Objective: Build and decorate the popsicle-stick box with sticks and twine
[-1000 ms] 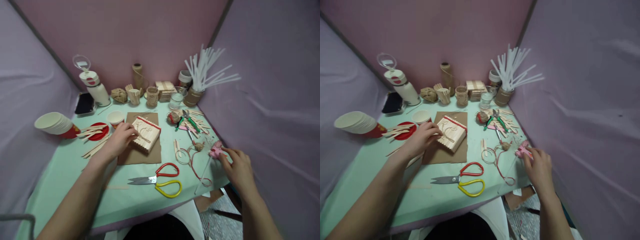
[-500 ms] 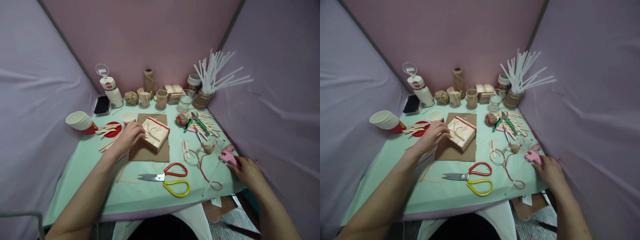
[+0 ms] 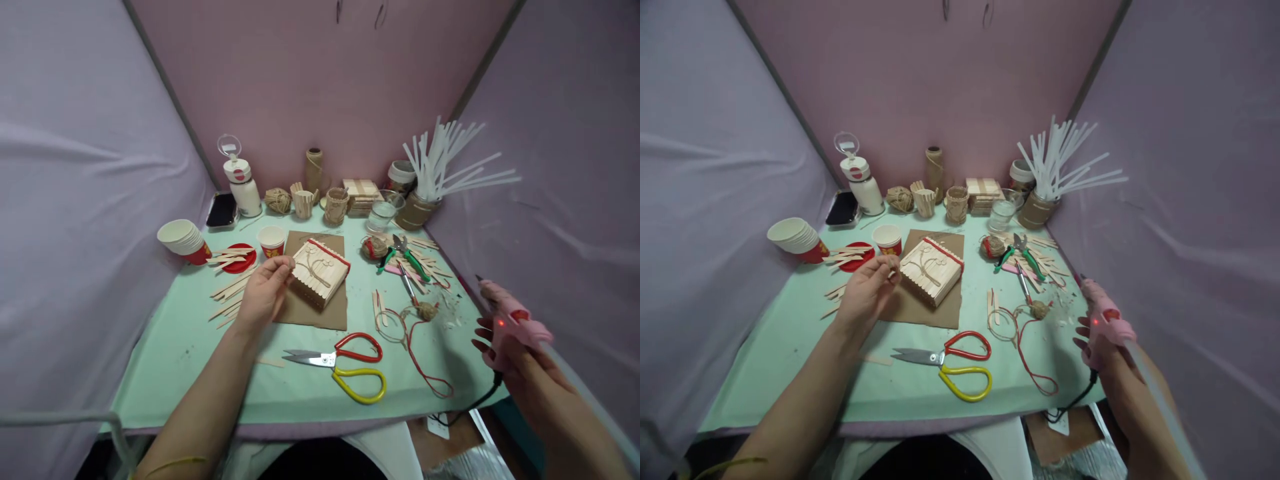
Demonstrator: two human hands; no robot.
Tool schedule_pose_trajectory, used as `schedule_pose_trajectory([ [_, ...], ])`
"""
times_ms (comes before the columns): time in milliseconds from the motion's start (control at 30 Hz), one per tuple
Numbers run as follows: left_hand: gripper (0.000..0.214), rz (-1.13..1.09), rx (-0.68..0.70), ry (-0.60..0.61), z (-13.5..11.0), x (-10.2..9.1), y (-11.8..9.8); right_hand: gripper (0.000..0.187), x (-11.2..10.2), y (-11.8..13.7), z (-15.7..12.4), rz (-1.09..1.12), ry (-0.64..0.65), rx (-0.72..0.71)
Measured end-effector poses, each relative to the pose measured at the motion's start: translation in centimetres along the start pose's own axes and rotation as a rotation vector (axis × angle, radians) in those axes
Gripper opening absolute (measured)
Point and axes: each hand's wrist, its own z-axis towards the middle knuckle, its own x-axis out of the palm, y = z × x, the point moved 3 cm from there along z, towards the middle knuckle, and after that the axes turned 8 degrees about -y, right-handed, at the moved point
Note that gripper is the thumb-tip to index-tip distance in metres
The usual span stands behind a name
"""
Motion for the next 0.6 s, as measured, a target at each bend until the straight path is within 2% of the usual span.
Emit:
schedule_pose_trajectory([
  [100, 0.022, -0.207, -0.209, 0.012, -1.4, 1.3, 0.5, 0.046, 1.4, 0.8, -1.2, 0.246, 0.032, 0.144],
  [167, 0.02, -0.314, -0.334, 0.021, -2.4, 2.0, 0.8, 0.046, 2.7, 1.2, -2.2, 0.33, 0.093, 0.164],
  [267, 0.016, -0.437, -0.487, 0.011, -3.6, 2.6, 1.3, 0.047, 5.2, 2.4, -4.1, 0.303, 0.369, -0.019],
  [333, 0.016, -0.482, -0.573, 0.001, -4.5, 2.9, 1.7, 0.047, 6.6, 3.2, -5.6, 0.23, 0.503, -0.17],
  [433, 0.014, -0.51, -0.64, 0.002, -5.5, 3.1, 2.1, 0.045, 7.9, 4.3, -7.5, 0.102, 0.525, -0.301],
  [600, 0.015, -0.499, -0.639, 0.017, -6.1, 3.2, 2.8, 0.047, 8.7, 4.8, -9.1, 0.015, 0.54, -0.421],
])
